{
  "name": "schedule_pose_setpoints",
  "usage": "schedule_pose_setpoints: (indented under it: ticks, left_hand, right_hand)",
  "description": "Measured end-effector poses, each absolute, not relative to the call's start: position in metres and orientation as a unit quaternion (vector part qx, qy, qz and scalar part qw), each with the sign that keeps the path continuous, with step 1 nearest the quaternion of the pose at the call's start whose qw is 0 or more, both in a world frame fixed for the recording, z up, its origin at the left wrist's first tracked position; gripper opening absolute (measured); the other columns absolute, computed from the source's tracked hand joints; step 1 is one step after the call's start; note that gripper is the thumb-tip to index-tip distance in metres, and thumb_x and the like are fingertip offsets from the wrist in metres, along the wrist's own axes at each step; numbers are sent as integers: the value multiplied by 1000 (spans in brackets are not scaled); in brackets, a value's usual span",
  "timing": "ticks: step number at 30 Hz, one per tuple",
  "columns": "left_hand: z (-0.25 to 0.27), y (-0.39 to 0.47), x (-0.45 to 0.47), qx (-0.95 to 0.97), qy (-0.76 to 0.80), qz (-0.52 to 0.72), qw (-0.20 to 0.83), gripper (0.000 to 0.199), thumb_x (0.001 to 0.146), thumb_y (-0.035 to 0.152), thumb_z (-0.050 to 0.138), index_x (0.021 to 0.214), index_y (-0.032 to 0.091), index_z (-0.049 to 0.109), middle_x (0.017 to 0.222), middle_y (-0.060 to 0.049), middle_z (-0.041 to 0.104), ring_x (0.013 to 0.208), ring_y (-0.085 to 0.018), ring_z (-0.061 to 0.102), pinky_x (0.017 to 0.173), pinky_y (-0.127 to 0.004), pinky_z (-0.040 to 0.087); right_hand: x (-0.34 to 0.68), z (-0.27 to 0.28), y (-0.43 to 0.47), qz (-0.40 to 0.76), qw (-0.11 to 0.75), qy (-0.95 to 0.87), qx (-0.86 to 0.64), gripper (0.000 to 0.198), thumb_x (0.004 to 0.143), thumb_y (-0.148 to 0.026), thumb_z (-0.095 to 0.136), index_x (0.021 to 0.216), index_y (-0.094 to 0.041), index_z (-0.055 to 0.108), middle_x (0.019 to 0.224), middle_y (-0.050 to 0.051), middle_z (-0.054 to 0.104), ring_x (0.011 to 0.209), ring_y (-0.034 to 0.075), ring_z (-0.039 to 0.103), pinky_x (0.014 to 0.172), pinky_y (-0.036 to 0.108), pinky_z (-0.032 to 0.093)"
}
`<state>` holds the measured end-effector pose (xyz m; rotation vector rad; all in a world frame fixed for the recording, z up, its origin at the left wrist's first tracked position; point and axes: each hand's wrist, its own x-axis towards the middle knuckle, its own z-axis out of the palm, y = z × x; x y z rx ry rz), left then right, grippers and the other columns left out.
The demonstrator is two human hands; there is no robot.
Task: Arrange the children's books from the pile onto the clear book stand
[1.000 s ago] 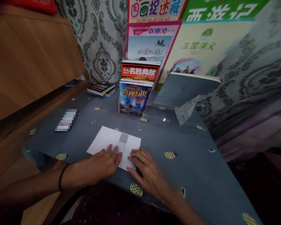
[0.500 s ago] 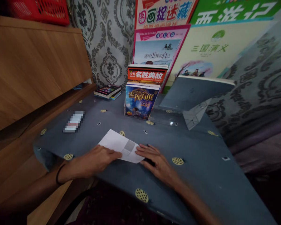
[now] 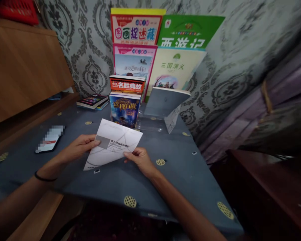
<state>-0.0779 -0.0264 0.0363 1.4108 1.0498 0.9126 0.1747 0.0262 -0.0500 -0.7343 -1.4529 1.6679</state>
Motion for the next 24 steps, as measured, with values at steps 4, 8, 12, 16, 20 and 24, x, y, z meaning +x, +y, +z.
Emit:
schedule_pose_setpoints:
  ticks: [4, 8, 12, 16, 20, 24]
  left_hand:
    - [25, -17, -69, 523, 431, 432, 595, 45, 82, 51, 74, 108, 14, 74, 94, -9, 77, 78, -18, 70, 69, -28, 54]
    - [22, -12, -59, 490, 425, 455, 610, 52, 79, 53, 77, 112, 14, 73, 96, -12, 78, 84, -23, 72, 70, -29, 54]
    - [23, -3, -51, 502, 436, 450, 596, 59, 79, 53, 77, 124, 17, 68, 101, -12, 78, 89, -26, 72, 71, -31, 55]
    - [26, 15, -42, 569, 429, 438, 548, 59, 82, 58, 71, 126, 18, 67, 96, -9, 77, 79, -23, 70, 70, -33, 56]
    - [39, 35, -25, 658, 431, 413, 459, 52, 85, 58, 64, 115, 17, 73, 95, -9, 76, 78, -23, 67, 69, -34, 57]
    - [63, 55, -1, 762, 441, 399, 256, 37, 89, 50, 55, 100, 21, 75, 96, -8, 73, 88, -25, 65, 74, -34, 55]
  right_hand:
    - [176, -43, 24, 651, 393, -581, -290, 32, 72, -49, 85, 80, -19, 78, 79, 3, 76, 59, 12, 61, 59, 28, 58]
    - [183, -34, 27, 635, 409, -587, -290, 35, 74, -52, 83, 83, -19, 76, 77, 1, 74, 55, 10, 58, 53, 26, 56]
    - [191, -29, 33, 618, 415, -605, -282, 41, 77, -57, 78, 86, -17, 74, 77, 1, 72, 59, 11, 59, 51, 23, 54]
    - [206, -24, 42, 587, 432, -626, -279, 44, 82, -59, 74, 94, -17, 71, 78, 1, 70, 61, 11, 60, 52, 23, 54]
    - [230, -15, 54, 533, 468, -641, -294, 45, 85, -57, 70, 110, -19, 65, 87, 2, 70, 67, 13, 63, 52, 22, 54]
    - [263, 3, 75, 465, 488, -676, -298, 43, 87, -57, 66, 108, -20, 65, 95, 5, 68, 75, 15, 62, 54, 23, 54]
